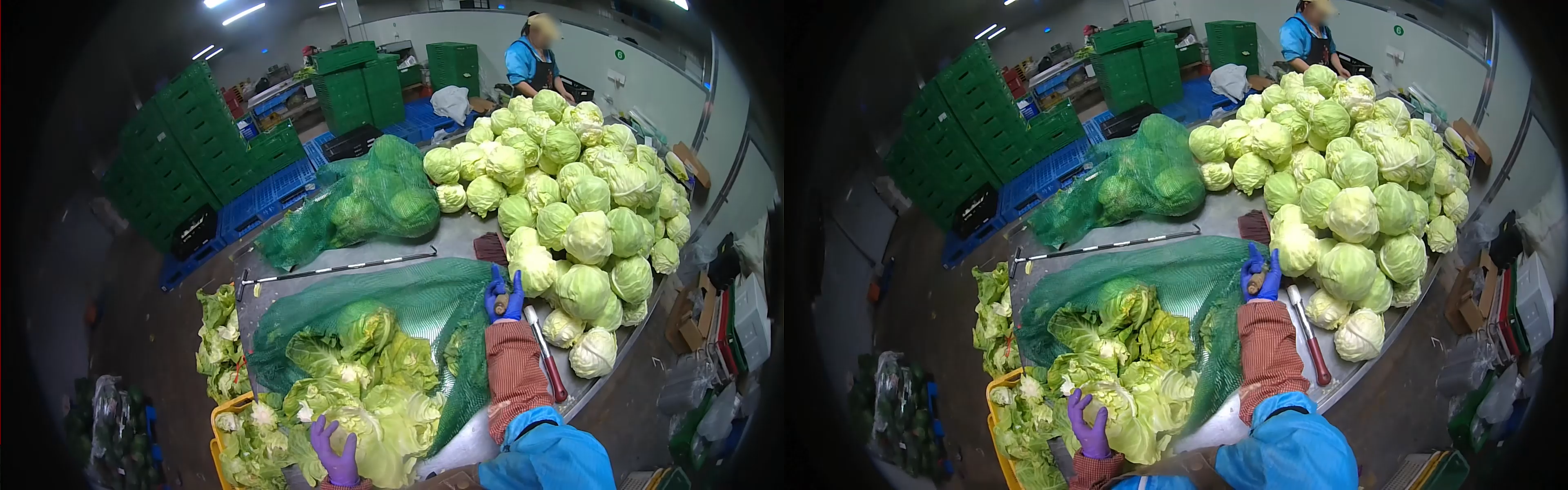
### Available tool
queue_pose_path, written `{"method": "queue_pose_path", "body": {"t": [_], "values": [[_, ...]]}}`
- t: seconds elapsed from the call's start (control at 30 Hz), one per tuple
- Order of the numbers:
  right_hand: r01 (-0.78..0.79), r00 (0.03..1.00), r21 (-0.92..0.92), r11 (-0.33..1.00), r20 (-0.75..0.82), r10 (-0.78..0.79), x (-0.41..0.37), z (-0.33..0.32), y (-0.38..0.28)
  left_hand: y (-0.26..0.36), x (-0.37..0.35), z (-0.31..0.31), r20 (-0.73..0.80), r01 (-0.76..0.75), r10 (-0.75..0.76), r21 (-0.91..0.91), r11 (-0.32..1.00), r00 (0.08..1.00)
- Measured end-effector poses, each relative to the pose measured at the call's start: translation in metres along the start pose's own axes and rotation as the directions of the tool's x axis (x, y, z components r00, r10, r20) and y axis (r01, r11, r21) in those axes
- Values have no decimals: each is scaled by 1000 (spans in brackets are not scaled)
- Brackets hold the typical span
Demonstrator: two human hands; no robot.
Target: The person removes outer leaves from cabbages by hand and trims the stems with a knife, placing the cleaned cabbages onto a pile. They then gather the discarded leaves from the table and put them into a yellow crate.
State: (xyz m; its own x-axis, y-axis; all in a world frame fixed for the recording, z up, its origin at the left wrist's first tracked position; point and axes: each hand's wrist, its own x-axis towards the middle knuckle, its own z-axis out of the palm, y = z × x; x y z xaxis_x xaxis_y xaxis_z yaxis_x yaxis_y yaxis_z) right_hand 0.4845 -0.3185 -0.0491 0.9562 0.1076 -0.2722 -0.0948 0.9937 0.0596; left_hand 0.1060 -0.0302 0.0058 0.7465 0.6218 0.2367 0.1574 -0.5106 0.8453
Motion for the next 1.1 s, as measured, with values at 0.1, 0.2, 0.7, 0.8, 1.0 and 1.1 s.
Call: {"method": "queue_pose_path", "body": {"t": [0.1, 0.2, 0.7, 0.8, 1.0, 1.1], "values": [[-292, 946, -184, 939, 89, 311, -50, 33, 23, 10, 0, 0, 40, -34, 31, 78, 996, 999], [-382, 737, -623, 683, 240, 631, -110, 95, 25, 9, 1, 1, 22, -31, 30, 16, 999, 999], [-68, 995, -370, -927, 37, -88, -88, 40, -65, 7, -2, 3, 53, -49, 50, -27, 998, 997], [-98, 994, -318, -943, -80, -76, -80, 33, -77, 6, -2, 3, 47, -55, 57, -35, 998, 997], [64, 996, -587, -807, -9, 85, -78, 19, -121, 12, -2, 8, 68, -14, 20, -84, 996, 997], [111, 980, -690, -715, -44, 195, -80, 12, -127, 11, -2, 8, 69, -6, 12, -82, 997, 998]]}}
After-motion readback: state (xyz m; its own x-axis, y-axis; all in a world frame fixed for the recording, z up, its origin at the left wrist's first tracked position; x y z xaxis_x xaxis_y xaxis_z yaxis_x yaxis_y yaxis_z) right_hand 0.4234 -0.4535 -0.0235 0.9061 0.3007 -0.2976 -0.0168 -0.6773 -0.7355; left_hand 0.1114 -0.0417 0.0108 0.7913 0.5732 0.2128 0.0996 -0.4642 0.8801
